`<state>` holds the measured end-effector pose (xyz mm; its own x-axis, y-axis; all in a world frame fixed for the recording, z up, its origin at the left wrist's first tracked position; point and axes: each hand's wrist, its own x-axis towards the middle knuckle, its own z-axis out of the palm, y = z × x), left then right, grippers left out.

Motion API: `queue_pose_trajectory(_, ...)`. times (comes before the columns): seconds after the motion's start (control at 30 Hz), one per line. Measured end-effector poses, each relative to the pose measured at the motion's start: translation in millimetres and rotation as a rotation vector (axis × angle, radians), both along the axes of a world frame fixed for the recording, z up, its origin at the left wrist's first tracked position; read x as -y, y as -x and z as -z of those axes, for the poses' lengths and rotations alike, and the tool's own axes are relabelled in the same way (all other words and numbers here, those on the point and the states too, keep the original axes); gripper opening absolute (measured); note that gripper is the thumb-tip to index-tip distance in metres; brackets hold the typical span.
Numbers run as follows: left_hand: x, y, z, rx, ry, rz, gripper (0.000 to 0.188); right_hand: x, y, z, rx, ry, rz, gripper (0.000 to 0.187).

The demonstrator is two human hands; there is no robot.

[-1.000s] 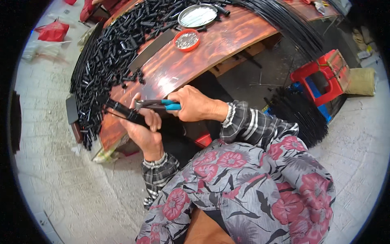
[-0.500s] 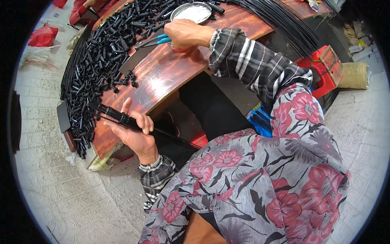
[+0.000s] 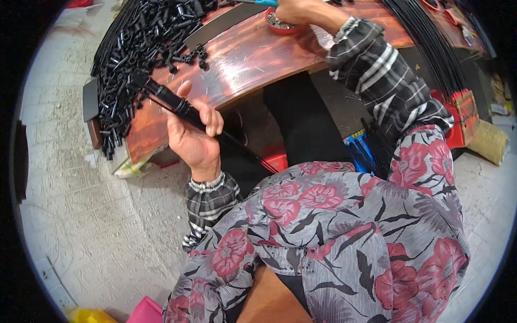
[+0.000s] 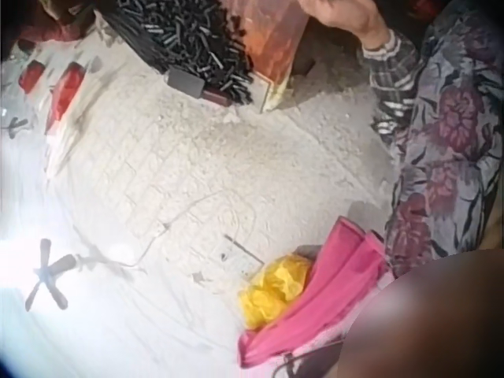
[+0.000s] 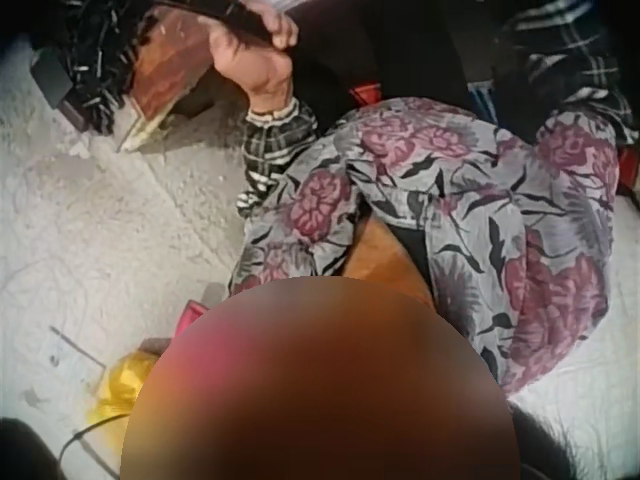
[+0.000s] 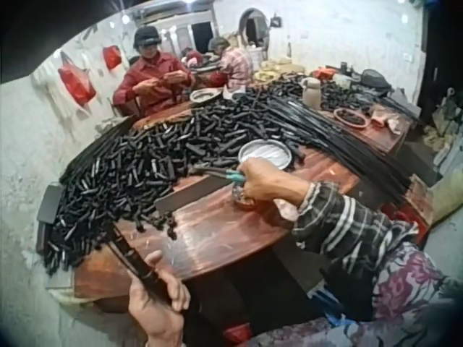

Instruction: Assembling black plastic bristles onto a comb base using pliers.

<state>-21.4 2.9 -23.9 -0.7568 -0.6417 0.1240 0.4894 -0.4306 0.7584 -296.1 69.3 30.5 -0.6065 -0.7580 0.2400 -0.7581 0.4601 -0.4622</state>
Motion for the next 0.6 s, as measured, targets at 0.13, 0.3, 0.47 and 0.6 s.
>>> queue_pose_trajectory(0.13, 1, 5, 1, -0.027, 0.012, 0.036, 0.054, -12, 24, 16, -0.064, 0.425, -0.281, 0.014)
queue_pose_trajectory(0.3, 7, -11, 7, -0.067, 0.026, 0.076, 0.056, -15, 9, 16, 0.410, 0.269, -0.042, 0.009)
queue_pose_trajectory(0.47, 11, -14, 14, -0.053, -0.007, 0.088, 0.049, -35, -3, 28, 0.838, 0.604, -0.169, 0.013)
queue_pose_trajectory(0.6, 13, -17, 9, -0.040, 0.015, 0.080, 0.050, -35, -31, 22, 1.053, 0.816, -0.349, 0.013)
